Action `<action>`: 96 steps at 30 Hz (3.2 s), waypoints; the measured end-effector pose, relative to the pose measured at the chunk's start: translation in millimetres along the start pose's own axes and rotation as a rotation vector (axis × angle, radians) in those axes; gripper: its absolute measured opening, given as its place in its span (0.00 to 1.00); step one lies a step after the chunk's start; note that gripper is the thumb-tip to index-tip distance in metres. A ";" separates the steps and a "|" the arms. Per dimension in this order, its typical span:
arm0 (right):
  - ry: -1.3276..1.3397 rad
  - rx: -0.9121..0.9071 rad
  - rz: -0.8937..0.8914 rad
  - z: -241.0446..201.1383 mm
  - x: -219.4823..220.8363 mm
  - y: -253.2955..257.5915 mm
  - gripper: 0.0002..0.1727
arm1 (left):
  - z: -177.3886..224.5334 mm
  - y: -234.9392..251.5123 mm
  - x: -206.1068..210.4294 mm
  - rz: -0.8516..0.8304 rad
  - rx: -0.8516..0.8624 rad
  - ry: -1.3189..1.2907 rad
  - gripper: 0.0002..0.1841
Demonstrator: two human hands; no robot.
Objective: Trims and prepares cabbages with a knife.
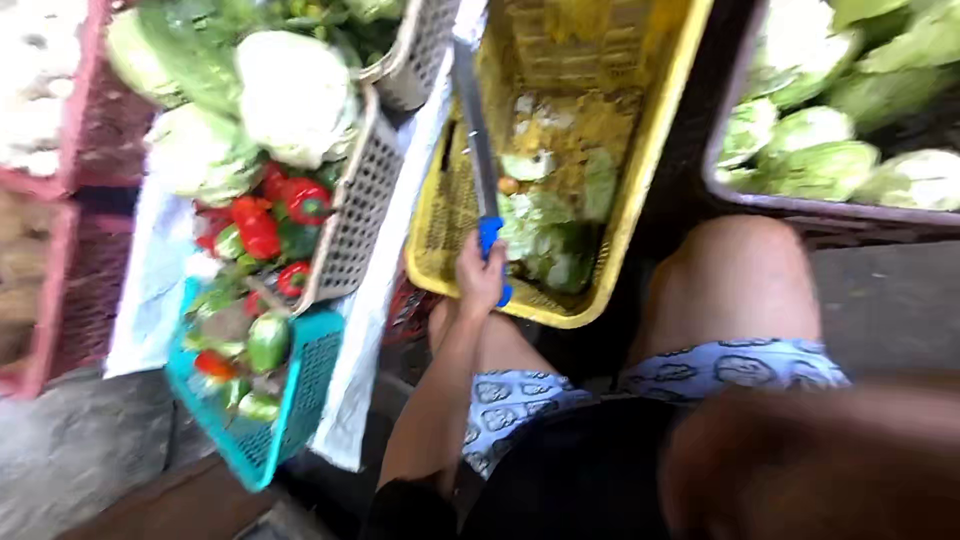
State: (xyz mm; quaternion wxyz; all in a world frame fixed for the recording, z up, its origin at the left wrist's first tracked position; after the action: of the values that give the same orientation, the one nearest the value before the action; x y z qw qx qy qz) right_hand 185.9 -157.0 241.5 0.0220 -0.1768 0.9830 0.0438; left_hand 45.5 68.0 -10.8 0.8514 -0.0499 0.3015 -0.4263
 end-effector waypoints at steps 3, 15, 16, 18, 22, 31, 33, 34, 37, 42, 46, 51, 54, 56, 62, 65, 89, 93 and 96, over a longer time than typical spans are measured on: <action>-0.216 0.374 -0.090 97.1 -38.9 -39.1 0.18 | -2.9 10.4 5.3 0.027 0.085 -0.026 0.21; -0.498 1.404 0.478 345.3 -263.3 -169.8 0.67 | 5.7 12.1 3.4 0.118 0.127 -0.053 0.17; -0.532 1.495 0.383 355.7 -256.0 -163.1 0.68 | 6.4 11.2 2.9 0.122 0.118 -0.051 0.17; -0.599 1.620 0.218 371.7 -240.5 -154.7 0.58 | 7.7 9.2 2.5 0.128 0.089 -0.034 0.17; -0.606 1.628 0.210 379.6 -244.1 -158.9 0.41 | 7.3 11.1 2.7 0.120 0.059 0.001 0.19; 0.253 0.722 0.948 203.1 -236.1 -175.9 0.45 | 8.6 9.1 -1.1 0.145 0.042 0.056 0.19; 0.451 0.295 0.883 158.2 -195.0 -154.0 0.47 | 10.4 6.5 -2.5 0.152 0.039 0.067 0.18; 0.542 0.119 0.819 145.8 -173.8 -140.4 0.53 | 10.1 6.8 -3.8 0.158 0.039 0.075 0.19; 0.732 -0.170 0.659 138.9 -115.5 -99.6 0.59 | 7.1 10.0 -4.0 0.133 0.016 0.078 0.21; 0.773 -0.249 0.750 165.6 -70.4 -57.8 0.56 | 15.8 3.0 9.7 -0.026 -0.024 -0.125 0.25; 0.571 -0.082 0.911 170.8 -69.0 -40.4 0.68 | 77.1 -46.1 29.6 -0.138 0.049 -0.061 0.27; 0.170 0.213 1.047 162.5 -67.7 -22.5 0.68 | 144.3 -88.0 29.1 -0.088 0.048 0.416 0.32; 0.054 0.300 1.024 154.4 -64.0 -8.7 0.64 | 137.6 -86.8 30.7 -0.092 -0.005 0.514 0.30; 0.013 0.367 1.002 155.3 -62.9 -5.8 0.64 | 131.5 -85.3 28.6 -0.133 -0.027 0.530 0.29; 0.031 0.478 0.953 167.0 -57.9 -2.5 0.60 | 195.5 -134.3 -32.0 0.315 0.397 0.333 0.20; 0.032 0.477 0.937 164.5 -55.6 3.0 0.59 | 183.1 -132.3 -31.1 0.404 0.405 0.235 0.22; 0.024 0.523 0.857 187.7 -31.2 3.9 0.56 | 151.4 -138.4 -23.4 0.199 0.106 0.308 0.20; 0.029 0.460 0.875 179.7 -36.1 7.8 0.57 | 157.7 -148.4 -27.3 0.374 0.311 0.213 0.21; -0.042 0.468 0.887 166.5 -43.7 7.3 0.57 | 76.3 -108.5 34.2 -0.160 -0.168 0.338 0.26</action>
State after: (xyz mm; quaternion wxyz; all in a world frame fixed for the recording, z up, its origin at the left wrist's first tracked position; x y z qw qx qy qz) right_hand 228.8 -119.4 78.9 0.0599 0.2688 0.9463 -0.1694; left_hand 28.0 -39.5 72.2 0.7451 -0.0721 0.4695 -0.4682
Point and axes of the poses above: each hand's wrist, its own y-axis towards the middle knuckle, its own x-axis out of the palm, z = x × y, the point moved 9 cm from there along y, towards the middle knuckle, and after that the axes turned 13 degrees about -z, right-handed, at the moved point
